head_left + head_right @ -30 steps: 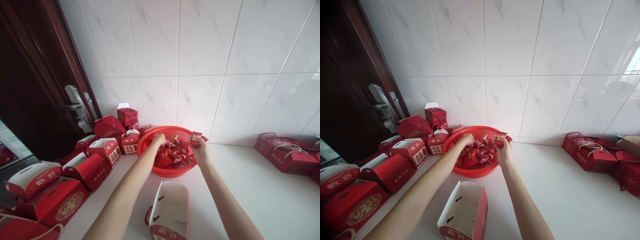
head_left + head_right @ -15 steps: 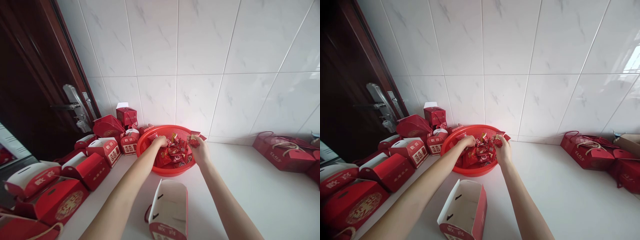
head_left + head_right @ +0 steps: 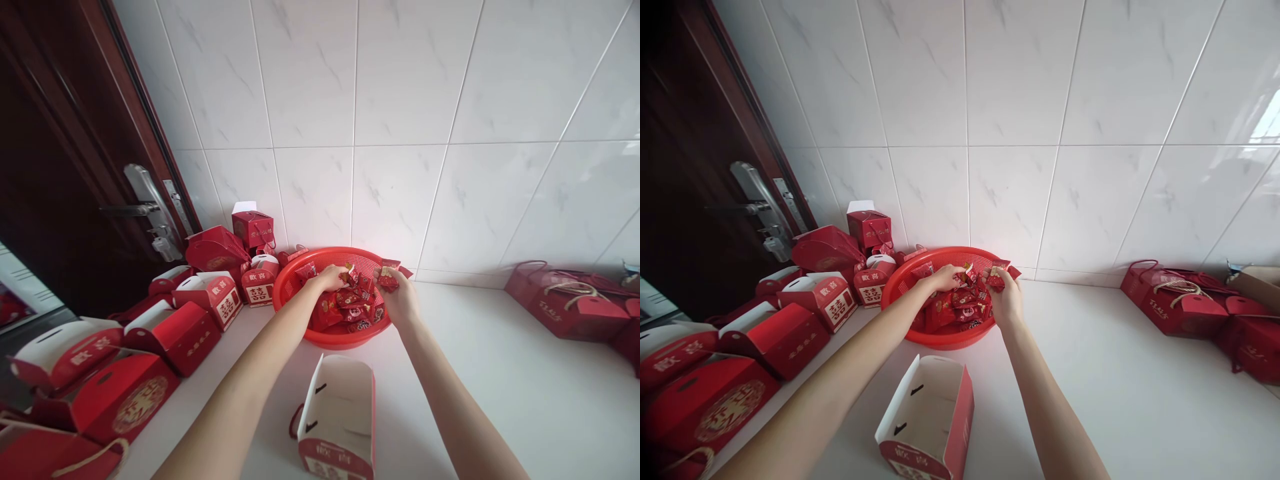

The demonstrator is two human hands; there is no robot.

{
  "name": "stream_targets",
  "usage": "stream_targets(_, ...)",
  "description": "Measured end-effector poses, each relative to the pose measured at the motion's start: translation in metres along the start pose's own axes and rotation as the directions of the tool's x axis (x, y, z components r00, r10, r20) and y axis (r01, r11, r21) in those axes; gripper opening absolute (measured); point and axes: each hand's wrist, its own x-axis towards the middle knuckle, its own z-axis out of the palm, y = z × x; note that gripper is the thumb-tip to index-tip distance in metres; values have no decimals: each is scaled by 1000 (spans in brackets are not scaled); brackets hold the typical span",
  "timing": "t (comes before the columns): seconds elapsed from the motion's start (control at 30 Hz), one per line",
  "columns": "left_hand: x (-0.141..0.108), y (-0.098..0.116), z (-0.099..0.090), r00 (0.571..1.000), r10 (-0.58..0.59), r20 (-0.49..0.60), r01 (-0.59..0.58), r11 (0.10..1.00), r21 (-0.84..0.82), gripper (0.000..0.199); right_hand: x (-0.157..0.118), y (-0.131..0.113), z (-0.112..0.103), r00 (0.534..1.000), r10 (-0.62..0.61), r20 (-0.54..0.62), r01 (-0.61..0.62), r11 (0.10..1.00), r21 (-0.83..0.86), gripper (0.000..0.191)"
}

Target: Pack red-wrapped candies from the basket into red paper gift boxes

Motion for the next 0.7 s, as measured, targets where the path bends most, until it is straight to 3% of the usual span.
stream_targets(0.23, 6, 2, 5, 993, 112, -19, -113, 993, -23, 29, -3, -4, 3, 1000, 21, -14, -21, 1000, 20, 6)
stream_targets(0.43, 3, 5, 6, 982, 148, 117, -142, 988, -55, 11, -2, -3, 3, 1000, 13, -17, -13, 1000, 3, 9)
stream_targets(0.6, 4, 7, 6, 947, 136, 291, -114, 989, -90, 41, -1, -4, 3, 999, 27, -30, -27, 1000, 2, 7)
stream_targets(0.7, 4, 8, 6, 932, 127, 340, -84, 987, -138, 51, -1, -4, 3, 999, 34, -33, -34, 999, 2, 6)
